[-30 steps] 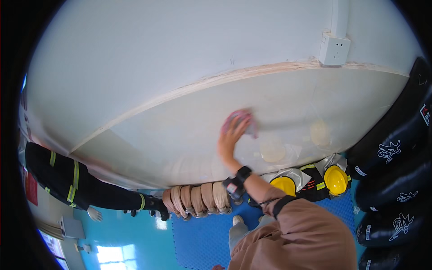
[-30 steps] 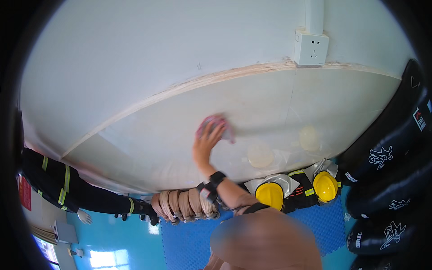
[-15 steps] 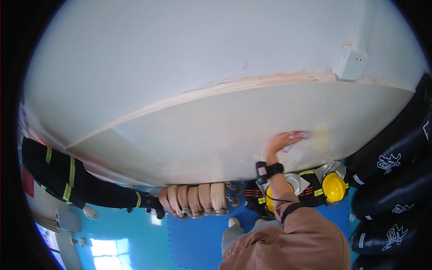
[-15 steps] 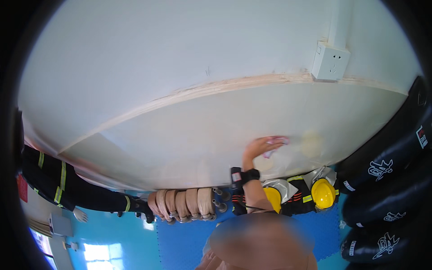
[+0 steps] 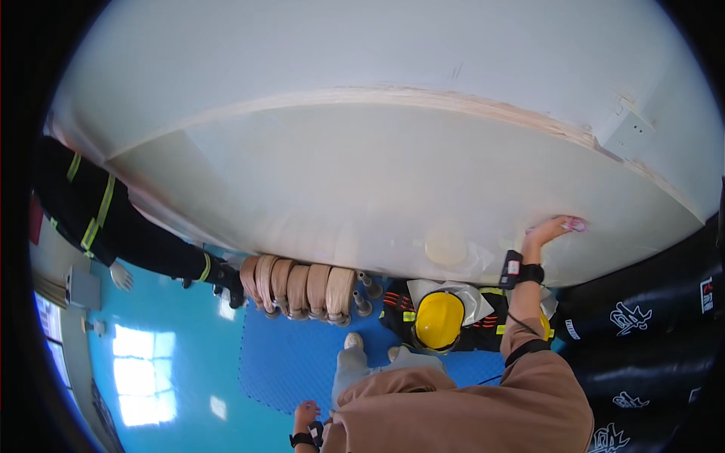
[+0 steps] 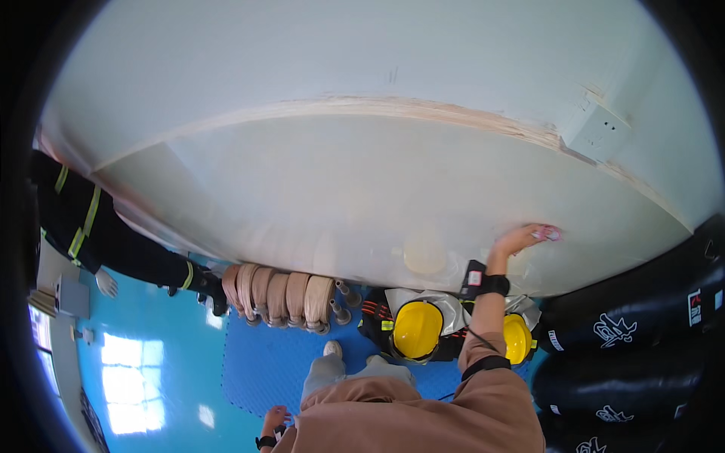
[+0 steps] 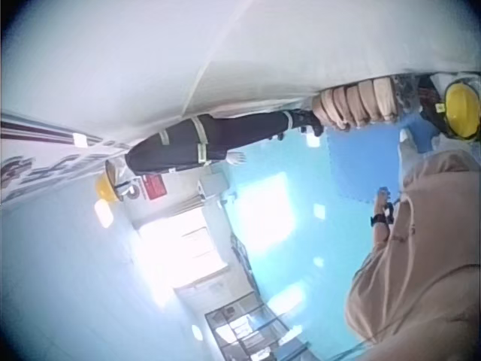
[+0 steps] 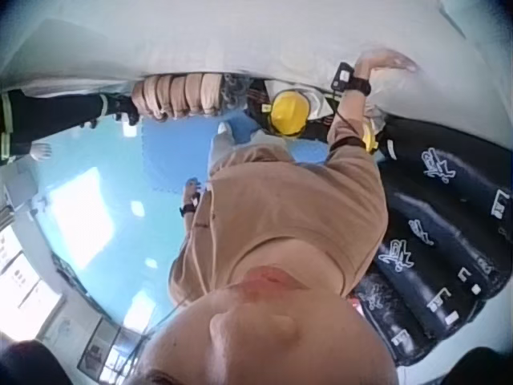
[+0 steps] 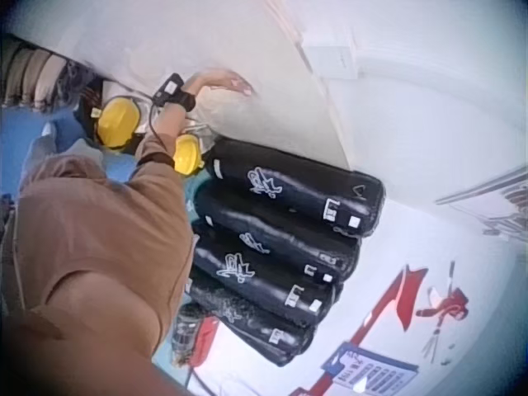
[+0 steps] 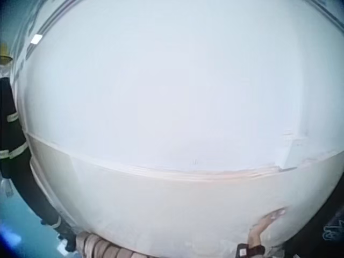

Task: The user is wiping a white wall using a pink cloth.

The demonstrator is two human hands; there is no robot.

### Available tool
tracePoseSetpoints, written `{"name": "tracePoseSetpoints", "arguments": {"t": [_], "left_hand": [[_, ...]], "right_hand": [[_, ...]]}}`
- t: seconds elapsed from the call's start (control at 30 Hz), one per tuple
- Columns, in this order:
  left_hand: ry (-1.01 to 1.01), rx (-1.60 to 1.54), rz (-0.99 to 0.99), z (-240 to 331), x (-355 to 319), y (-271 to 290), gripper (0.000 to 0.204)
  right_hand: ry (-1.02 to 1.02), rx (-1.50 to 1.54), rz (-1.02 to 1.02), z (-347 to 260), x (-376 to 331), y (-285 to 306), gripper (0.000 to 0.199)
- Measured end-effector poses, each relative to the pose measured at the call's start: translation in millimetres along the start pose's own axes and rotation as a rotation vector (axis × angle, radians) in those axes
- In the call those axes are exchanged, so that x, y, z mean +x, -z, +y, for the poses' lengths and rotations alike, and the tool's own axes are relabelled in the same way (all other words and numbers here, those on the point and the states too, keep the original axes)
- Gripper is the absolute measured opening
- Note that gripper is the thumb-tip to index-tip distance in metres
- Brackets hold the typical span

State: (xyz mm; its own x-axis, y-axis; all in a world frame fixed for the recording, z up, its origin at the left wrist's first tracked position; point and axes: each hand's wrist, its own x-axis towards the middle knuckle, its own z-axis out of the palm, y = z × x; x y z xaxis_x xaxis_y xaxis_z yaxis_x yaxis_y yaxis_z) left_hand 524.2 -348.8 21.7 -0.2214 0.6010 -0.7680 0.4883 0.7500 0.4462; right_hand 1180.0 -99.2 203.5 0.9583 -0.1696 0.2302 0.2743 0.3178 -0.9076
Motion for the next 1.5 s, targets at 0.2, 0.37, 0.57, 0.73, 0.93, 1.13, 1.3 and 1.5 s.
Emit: {"name": "tracePoseSetpoints", "arguments": {"t": [0.2, 0.37, 0.57, 0.73, 0.93, 1.13, 1.3, 1.5], "left_hand": [[0.095, 0.041, 0.032, 4.8, -47.1, -19.6, 0.029], [0.126, -0.186, 0.085, -46.6, -59.2, -46.8, 0.030], [0.227, -0.407, 0.088, -96.9, -72.1, -82.5, 0.030], [0.303, -0.477, 0.039, -132.0, -72.0, -100.5, 0.030], [0.245, -0.475, -0.005, -127.4, -39.6, -86.3, 0.029], [0.193, -0.341, 0.049, -82.4, -4.8, -39.7, 0.029], [0.218, -0.258, 0.026, -86.9, 26.3, 15.2, 0.030], [0.282, -0.304, 0.002, -97.2, 73.7, 83.8, 0.031]], "right_hand": [[0.178, -0.338, -0.108, -3.4, -114.6, -38.3, 0.061], [0.288, -0.394, -0.362, -13.6, -202.9, -57.2, 0.062], [0.686, -0.582, -0.753, 18.7, -228.0, -43.8, 0.057], [1.283, -0.900, -1.032, 27.6, -144.2, -5.3, 0.047], [0.956, -0.662, -0.463, -5.0, -108.0, -20.2, 0.054], [0.882, -0.528, -0.375, -22.6, -156.7, -50.8, 0.060], [1.620, -0.827, -1.322, -38.1, -209.3, -67.7, 0.052], [1.747, -0.920, -1.168, -44.3, -237.1, -83.8, 0.060]]}}
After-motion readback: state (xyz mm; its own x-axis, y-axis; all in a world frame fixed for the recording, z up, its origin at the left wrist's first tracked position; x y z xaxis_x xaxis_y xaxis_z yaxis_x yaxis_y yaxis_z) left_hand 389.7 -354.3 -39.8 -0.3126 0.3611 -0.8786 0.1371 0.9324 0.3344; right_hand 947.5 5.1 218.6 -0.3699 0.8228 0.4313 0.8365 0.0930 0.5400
